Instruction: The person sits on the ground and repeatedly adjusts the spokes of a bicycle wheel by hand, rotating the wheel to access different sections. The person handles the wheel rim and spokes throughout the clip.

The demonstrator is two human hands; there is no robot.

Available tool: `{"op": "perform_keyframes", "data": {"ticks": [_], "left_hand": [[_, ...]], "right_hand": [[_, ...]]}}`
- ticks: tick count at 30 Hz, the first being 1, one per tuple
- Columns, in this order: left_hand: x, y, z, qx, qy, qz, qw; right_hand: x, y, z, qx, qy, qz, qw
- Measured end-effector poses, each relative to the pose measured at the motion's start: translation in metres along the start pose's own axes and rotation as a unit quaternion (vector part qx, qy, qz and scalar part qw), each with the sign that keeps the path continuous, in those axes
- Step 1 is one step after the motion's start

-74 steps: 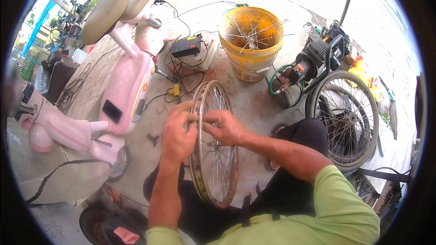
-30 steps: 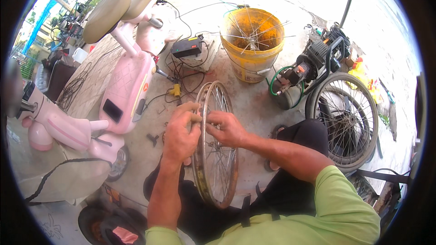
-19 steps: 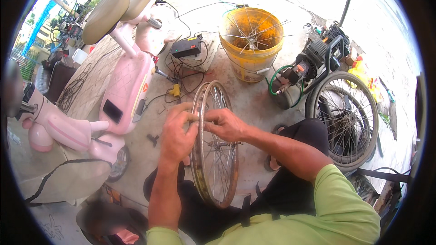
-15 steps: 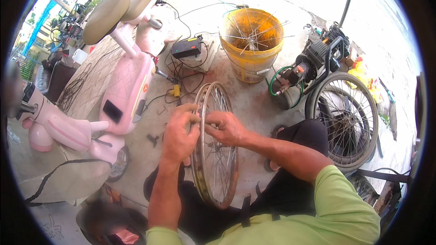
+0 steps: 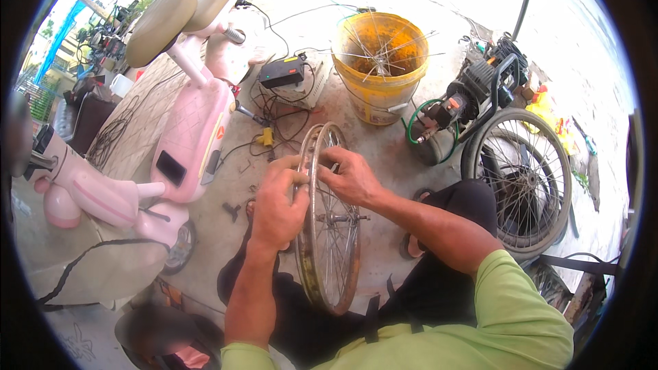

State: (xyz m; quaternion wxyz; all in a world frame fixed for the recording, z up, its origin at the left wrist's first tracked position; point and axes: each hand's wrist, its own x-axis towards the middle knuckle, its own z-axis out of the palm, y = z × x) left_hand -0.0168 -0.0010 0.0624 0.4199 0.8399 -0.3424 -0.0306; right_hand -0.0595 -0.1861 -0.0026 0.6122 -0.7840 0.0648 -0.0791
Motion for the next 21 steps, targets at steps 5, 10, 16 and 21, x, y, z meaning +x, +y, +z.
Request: {"op": "perform_keyframes", "data": {"ticks": [5,10,16,21], "left_hand": [[-0.001,-0.001,0.0,0.003,0.004,-0.012,1.0],[0.001,0.004,0.0,-0.005,0.012,-0.031,0.999],[0.002,0.013,-0.002,-0.036,0.021,-0.077,0.996],[0.002,0.002,-0.009,0.053,-0.021,-0.01,0.998]], "right_hand": [[0.004,0.006,-0.001,0.0,-0.059,-0.018,0.998],[-0.002,0.009,0.01,0.073,-0.043,-0.026,0.996],[-0.011,0.011,0.005,0.082,-0.058,-0.005,0.995],[-0.02,0.005,0.004,0.065,-0.086,-0.038,0.993]]}}
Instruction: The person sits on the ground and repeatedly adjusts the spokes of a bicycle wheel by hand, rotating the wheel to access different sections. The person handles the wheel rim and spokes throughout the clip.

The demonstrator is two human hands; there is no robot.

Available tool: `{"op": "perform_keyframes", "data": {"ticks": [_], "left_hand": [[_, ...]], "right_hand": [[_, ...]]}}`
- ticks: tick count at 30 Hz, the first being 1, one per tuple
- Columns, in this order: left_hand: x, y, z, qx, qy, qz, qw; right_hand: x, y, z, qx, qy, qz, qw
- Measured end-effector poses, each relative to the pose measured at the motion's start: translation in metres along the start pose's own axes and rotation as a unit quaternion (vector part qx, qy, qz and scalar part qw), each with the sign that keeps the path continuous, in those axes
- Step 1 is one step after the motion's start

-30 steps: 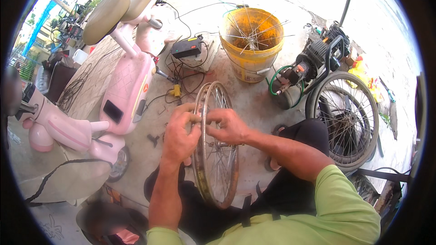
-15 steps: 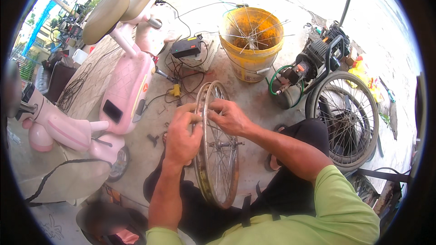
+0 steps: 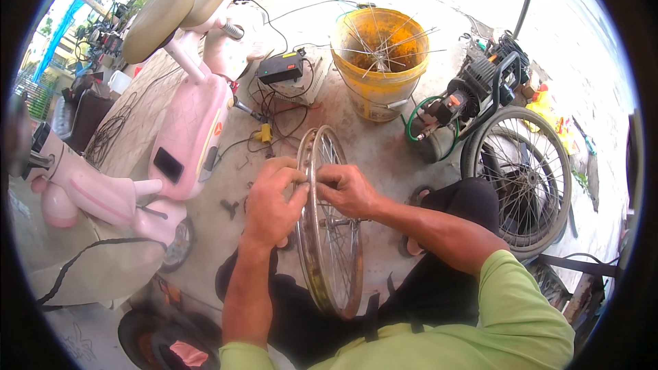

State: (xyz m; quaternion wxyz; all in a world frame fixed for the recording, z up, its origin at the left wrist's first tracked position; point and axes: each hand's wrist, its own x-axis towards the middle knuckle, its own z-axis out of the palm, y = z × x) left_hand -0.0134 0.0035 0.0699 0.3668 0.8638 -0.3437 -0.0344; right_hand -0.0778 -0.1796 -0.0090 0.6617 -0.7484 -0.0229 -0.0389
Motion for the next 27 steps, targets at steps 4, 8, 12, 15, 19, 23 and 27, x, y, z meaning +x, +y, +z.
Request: {"op": "perform_keyframes", "data": {"ticks": [4,8,12,15,19,23,27], "left_hand": [[0.002,0.0,-0.002,0.017,-0.008,-0.022,1.0],[0.002,-0.004,-0.003,0.031,-0.002,-0.044,0.999],[0.004,-0.01,-0.006,0.006,-0.023,-0.037,0.999],[0.001,-0.013,-0.003,0.005,-0.022,-0.022,1.0],[0.0,-0.009,0.0,-0.029,-0.005,-0.052,0.998],[0.002,-0.001,-0.003,-0.01,0.012,-0.051,0.999],[0.006,-0.008,-0.005,-0.014,-0.016,-0.044,0.999]], "right_hand": [[0.001,0.005,0.002,0.01,-0.02,0.002,1.0],[0.004,-0.005,0.007,0.008,-0.015,0.017,1.0],[0.005,0.013,0.022,0.067,0.005,0.002,0.998],[0.003,0.013,0.025,0.082,0.003,0.031,0.996],[0.002,0.011,0.023,0.066,0.006,0.04,0.997],[0.002,0.011,0.021,0.069,0.003,0.052,0.996],[0.002,0.01,0.02,0.073,-0.012,0.047,0.996]]}}
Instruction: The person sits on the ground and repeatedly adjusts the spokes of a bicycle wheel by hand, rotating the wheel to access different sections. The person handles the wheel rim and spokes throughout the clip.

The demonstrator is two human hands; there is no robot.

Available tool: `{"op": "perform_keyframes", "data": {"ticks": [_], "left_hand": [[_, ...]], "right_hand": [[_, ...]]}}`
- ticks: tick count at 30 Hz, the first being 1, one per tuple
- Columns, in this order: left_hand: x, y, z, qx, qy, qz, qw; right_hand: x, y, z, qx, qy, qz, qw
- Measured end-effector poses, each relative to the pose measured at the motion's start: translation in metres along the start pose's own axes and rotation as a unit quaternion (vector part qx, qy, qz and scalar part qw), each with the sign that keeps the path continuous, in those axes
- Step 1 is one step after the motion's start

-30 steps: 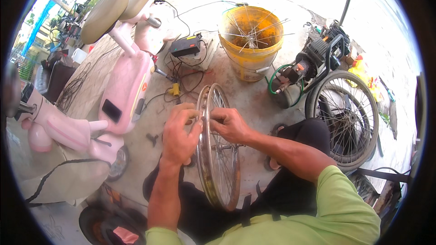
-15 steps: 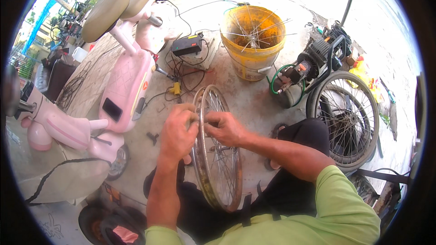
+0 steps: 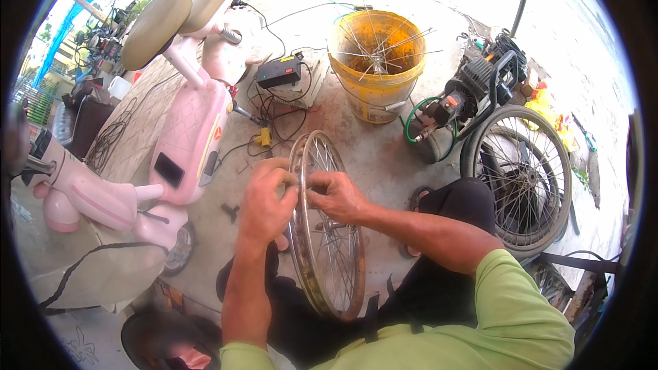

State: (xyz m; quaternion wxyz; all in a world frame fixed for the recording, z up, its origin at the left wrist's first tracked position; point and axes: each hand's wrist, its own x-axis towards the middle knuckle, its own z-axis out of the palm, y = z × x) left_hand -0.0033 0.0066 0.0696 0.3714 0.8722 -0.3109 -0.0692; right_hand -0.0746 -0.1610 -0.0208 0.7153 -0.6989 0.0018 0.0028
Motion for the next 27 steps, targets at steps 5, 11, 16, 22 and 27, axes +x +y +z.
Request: {"op": "perform_keyframes", "data": {"ticks": [5,11,16,22,27], "left_hand": [[-0.001,-0.003,0.003,-0.011,-0.01,0.0,1.0],[-0.003,0.005,-0.001,0.009,0.01,0.002,1.0],[-0.003,0.003,-0.001,0.036,-0.001,-0.009,0.999],[-0.002,0.001,0.004,-0.001,0.012,0.0,1.0],[-0.001,0.001,0.001,0.047,0.023,0.015,0.999]], "right_hand": [[0.0,0.007,-0.002,0.035,-0.023,-0.018,0.999],[0.002,0.011,0.0,0.044,-0.014,0.014,0.999],[-0.002,-0.005,0.006,-0.017,0.02,0.007,1.0],[0.001,0.025,0.014,0.072,0.058,-0.034,0.995],[0.001,0.009,0.008,0.015,0.041,-0.043,0.998]]}}
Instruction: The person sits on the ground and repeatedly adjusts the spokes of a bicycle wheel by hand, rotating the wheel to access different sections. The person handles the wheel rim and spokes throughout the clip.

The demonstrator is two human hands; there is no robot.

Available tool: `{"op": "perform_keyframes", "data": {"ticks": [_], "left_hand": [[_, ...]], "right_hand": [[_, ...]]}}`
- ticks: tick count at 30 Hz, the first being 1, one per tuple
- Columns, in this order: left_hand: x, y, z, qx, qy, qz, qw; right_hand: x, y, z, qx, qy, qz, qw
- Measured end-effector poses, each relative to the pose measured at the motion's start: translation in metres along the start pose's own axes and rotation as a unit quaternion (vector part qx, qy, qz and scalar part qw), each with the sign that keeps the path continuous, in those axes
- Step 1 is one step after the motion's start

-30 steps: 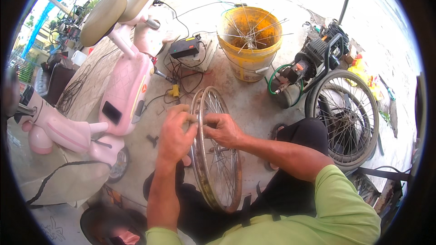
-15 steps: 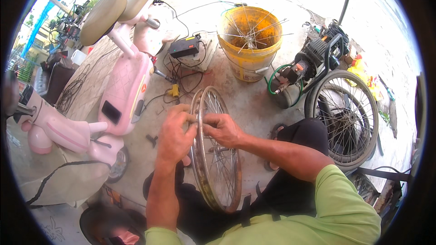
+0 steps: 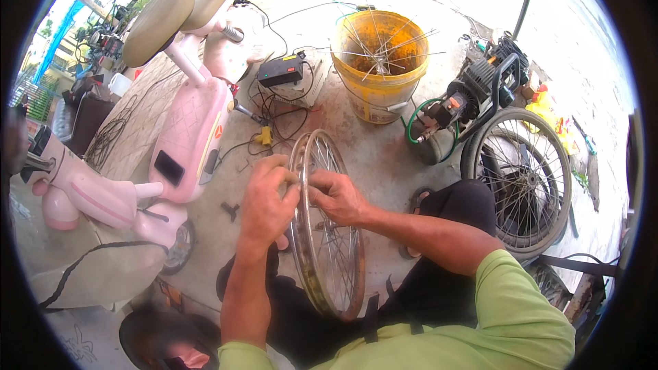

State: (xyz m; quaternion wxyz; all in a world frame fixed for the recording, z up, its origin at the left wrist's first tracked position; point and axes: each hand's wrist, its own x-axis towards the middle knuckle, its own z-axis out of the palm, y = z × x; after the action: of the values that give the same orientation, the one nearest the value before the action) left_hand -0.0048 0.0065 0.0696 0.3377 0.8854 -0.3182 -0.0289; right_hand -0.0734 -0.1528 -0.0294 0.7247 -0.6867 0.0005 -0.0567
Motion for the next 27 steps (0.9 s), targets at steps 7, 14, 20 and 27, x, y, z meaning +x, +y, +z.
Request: {"op": "perform_keyframes", "data": {"ticks": [7,14,20,27], "left_hand": [[0.0023,0.0003,0.0039,-0.06,-0.023,-0.02,0.998],[0.0033,-0.0009,0.0015,-0.002,-0.005,0.008,1.0],[0.0025,-0.0049,0.0014,-0.067,-0.039,-0.011,0.997],[0.0008,0.0007,0.0036,-0.01,0.003,0.015,1.0]], "right_hand": [[-0.0028,-0.0116,-0.0048,-0.054,0.018,0.013,0.998],[-0.0015,-0.0034,-0.0024,-0.033,0.013,-0.011,0.999],[-0.0048,-0.0112,-0.0033,-0.07,0.017,-0.025,0.997],[-0.0039,-0.0096,-0.0037,-0.058,0.022,-0.033,0.998]]}}
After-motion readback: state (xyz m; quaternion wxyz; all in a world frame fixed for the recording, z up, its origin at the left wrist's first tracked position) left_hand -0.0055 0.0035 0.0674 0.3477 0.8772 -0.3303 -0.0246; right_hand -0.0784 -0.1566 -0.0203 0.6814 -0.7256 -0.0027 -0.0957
